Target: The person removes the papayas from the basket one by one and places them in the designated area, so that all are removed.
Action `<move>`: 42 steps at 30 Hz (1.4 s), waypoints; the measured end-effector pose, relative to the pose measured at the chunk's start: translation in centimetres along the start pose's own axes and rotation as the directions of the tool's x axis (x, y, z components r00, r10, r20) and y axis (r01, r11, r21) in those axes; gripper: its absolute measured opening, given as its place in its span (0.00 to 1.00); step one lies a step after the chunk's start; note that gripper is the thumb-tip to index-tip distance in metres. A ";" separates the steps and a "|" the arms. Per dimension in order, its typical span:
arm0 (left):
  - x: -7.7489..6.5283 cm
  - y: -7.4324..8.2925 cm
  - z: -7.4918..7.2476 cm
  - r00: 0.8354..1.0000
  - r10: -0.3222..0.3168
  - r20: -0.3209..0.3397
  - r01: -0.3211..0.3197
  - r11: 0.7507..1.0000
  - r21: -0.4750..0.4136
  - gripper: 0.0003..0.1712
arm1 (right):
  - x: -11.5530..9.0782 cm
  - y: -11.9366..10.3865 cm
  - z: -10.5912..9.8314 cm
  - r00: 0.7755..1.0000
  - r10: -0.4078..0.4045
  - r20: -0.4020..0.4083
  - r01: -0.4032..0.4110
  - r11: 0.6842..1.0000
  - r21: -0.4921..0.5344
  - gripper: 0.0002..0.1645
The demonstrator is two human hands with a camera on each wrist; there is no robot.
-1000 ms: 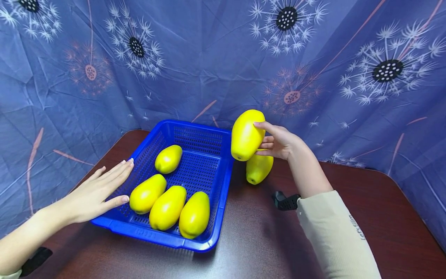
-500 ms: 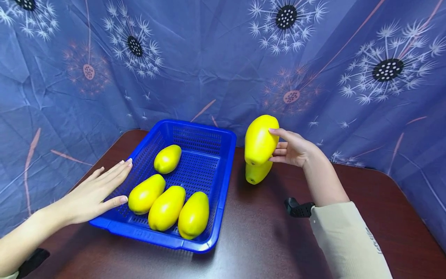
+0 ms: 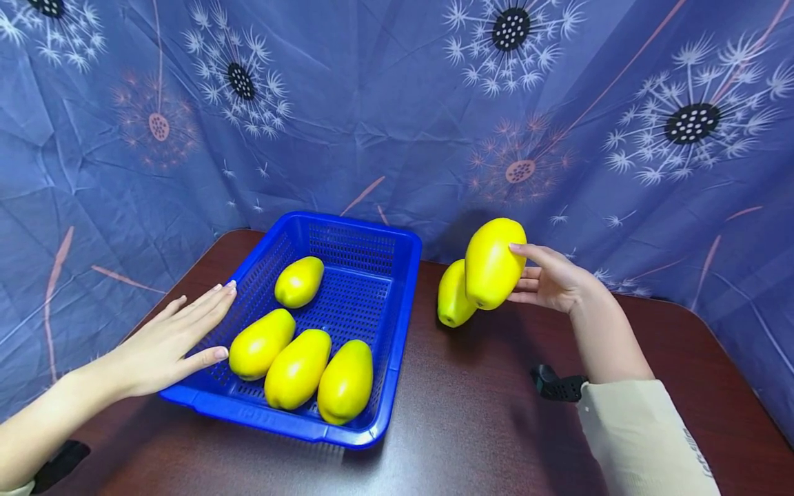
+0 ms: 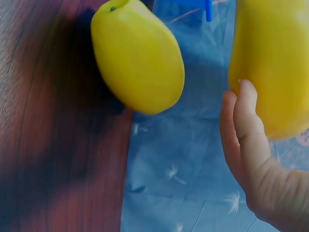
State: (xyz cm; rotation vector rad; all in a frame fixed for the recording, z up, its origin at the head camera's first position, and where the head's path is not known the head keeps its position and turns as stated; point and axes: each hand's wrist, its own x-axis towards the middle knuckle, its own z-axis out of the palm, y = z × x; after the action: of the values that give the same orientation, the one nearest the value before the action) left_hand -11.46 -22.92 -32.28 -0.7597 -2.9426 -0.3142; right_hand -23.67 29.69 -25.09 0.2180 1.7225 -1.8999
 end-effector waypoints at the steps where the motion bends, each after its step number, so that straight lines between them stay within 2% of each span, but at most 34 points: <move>1: 0.0 0.0 0.0 1.000 0.002 -0.001 -0.002 1.000 0.003 0.45 | 0.0 0.1 -0.3 1.000 0.001 -0.002 -0.001 1.000 0.008 0.44; 10: 0.0 0.0 -0.1 1.000 0.008 -0.003 -0.008 1.000 0.009 0.44 | -0.2 1.8 -2.4 1.000 0.016 -0.022 -0.014 0.998 0.065 0.51; 12: 0.0 0.0 0.0 1.000 0.009 -0.004 -0.009 1.000 0.011 0.44 | -0.2 2.3 -2.8 1.000 0.013 -0.021 -0.011 0.996 0.083 0.48; 18: 0.0 0.0 0.0 1.000 0.008 -0.007 -0.008 1.000 0.010 0.44 | -0.1 3.3 -4.0 1.000 -0.003 -0.024 0.005 0.994 0.106 0.27; 26: 0.0 0.0 0.0 1.000 0.010 -0.009 -0.010 1.000 0.007 0.44 | 0.0 4.4 -5.1 0.999 0.000 -0.034 0.004 0.992 0.127 0.24; 34: 0.0 0.1 -0.1 1.000 0.011 -0.008 -0.010 1.000 0.008 0.44 | 0.5 5.6 -5.7 0.999 -0.034 -0.040 0.040 0.987 0.159 0.22; 42: 0.0 0.1 -0.1 1.000 0.006 -0.007 -0.006 1.000 0.011 0.44 | 1.2 6.4 -5.8 0.998 -0.036 -0.057 0.043 0.990 0.134 0.19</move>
State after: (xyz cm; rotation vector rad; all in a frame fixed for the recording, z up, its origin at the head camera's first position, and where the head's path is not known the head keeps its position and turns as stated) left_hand -11.40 -22.87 -32.16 -0.7645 -2.9325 -0.2992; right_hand -22.83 34.74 -32.16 0.2913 1.6451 -2.0597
